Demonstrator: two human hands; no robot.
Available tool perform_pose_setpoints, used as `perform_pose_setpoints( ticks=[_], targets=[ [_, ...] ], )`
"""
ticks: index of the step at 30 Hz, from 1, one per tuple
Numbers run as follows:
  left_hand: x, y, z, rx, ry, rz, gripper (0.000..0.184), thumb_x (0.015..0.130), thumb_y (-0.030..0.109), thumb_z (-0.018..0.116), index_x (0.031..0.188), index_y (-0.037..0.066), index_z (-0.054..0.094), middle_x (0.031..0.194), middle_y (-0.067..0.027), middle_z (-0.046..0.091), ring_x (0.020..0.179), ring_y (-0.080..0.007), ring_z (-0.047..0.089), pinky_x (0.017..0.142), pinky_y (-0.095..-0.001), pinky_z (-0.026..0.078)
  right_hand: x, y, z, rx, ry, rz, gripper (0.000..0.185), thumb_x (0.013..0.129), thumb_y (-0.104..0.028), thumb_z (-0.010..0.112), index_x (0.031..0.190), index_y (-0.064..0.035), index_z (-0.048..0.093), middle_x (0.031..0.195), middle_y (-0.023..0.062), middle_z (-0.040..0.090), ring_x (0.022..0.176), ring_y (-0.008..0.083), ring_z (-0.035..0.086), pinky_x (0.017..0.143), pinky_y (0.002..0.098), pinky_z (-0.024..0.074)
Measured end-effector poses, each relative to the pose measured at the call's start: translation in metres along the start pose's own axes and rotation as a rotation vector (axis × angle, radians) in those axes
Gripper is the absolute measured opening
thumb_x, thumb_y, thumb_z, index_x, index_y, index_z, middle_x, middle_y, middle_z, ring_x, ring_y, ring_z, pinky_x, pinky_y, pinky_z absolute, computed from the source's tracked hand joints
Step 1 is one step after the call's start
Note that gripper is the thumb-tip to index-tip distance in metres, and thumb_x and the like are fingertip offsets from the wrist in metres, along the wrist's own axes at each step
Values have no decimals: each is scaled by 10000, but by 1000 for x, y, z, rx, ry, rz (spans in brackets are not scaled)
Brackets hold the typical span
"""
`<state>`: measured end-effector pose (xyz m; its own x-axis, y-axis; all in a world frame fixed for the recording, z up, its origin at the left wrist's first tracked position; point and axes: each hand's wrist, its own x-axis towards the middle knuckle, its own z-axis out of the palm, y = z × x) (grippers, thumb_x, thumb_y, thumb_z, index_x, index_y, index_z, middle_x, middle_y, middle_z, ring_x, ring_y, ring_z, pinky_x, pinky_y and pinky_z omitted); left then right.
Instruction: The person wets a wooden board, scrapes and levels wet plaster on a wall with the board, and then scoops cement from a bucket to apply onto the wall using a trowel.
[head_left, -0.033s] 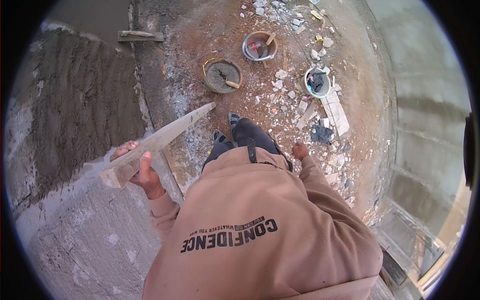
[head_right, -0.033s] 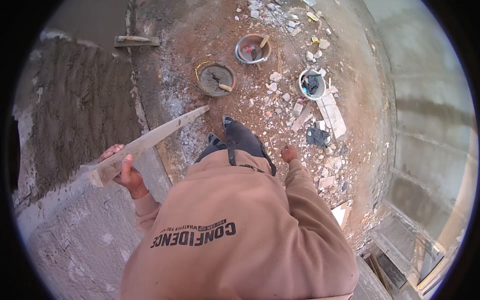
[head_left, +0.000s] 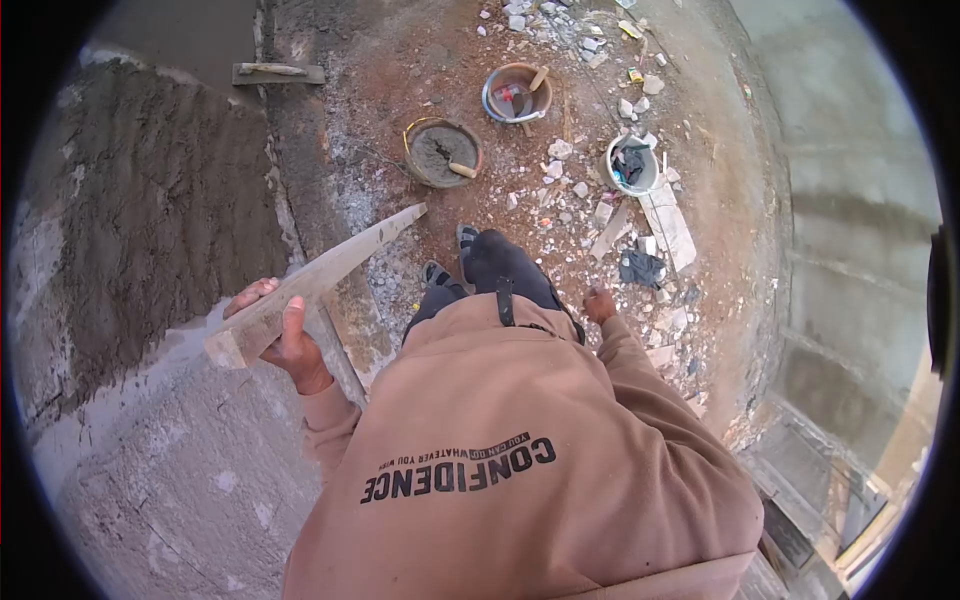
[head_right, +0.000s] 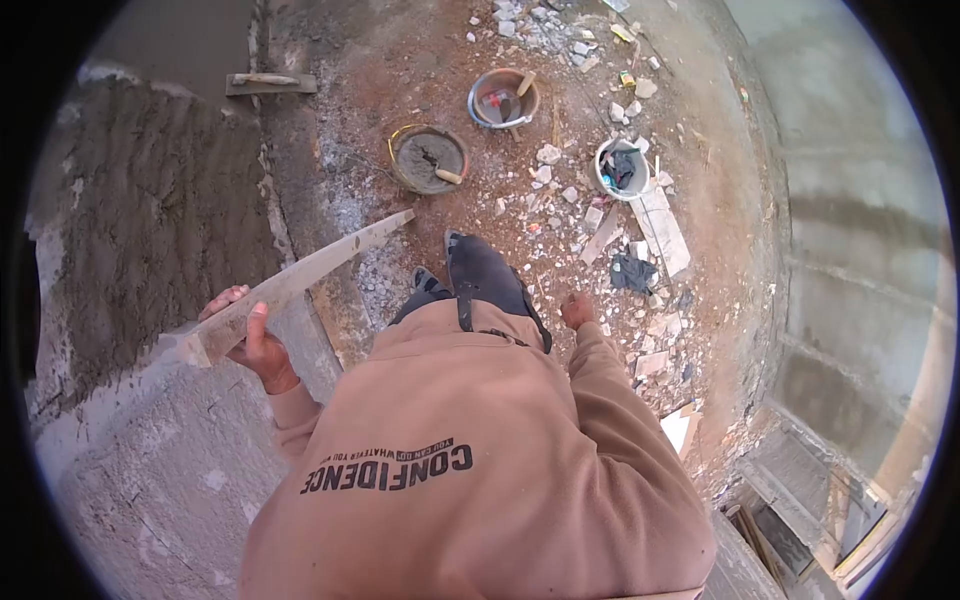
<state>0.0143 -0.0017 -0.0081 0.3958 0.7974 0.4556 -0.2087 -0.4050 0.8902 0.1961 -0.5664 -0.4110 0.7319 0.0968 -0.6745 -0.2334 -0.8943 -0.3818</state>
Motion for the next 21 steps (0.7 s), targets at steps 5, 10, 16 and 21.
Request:
perform_pose_setpoints(
  ticks=[5,10,16,21],
  targets=[
    [-2,-25,11,228,181,-88,409,754,45,674,1119,46,490,1089,-102,557,1014,-250,551,976,-440,438,-37,67,5,-329,-141,-216,285,885,-265,572,969,-16,684,836,153,711,747,271,695,667,375,566],
    [39,-35,25,209,402,-190,415,799,99,666,1165,20,487,1086,-113,577,1019,-260,575,957,-447,468,45,-61,-55,-1009,-480,-478,282,911,-258,522,1007,-53,690,1063,149,705,1096,301,628,907,361,499],
    [60,-57,6,224,841,-293,324,851,355,606,936,44,628,938,-101,628,949,-278,607,924,-450,483,298,-126,-79,-738,-267,-611,218,874,-208,538,929,-43,668,943,188,676,922,327,646,843,414,502],
    [73,-49,12,469,961,-205,345,826,367,610,889,30,635,895,-108,647,906,-331,637,910,-489,497,481,-310,-87,-376,-293,-399,233,837,-195,567,1015,-59,634,982,219,668,941,402,629,840,442,501]
  ],
)
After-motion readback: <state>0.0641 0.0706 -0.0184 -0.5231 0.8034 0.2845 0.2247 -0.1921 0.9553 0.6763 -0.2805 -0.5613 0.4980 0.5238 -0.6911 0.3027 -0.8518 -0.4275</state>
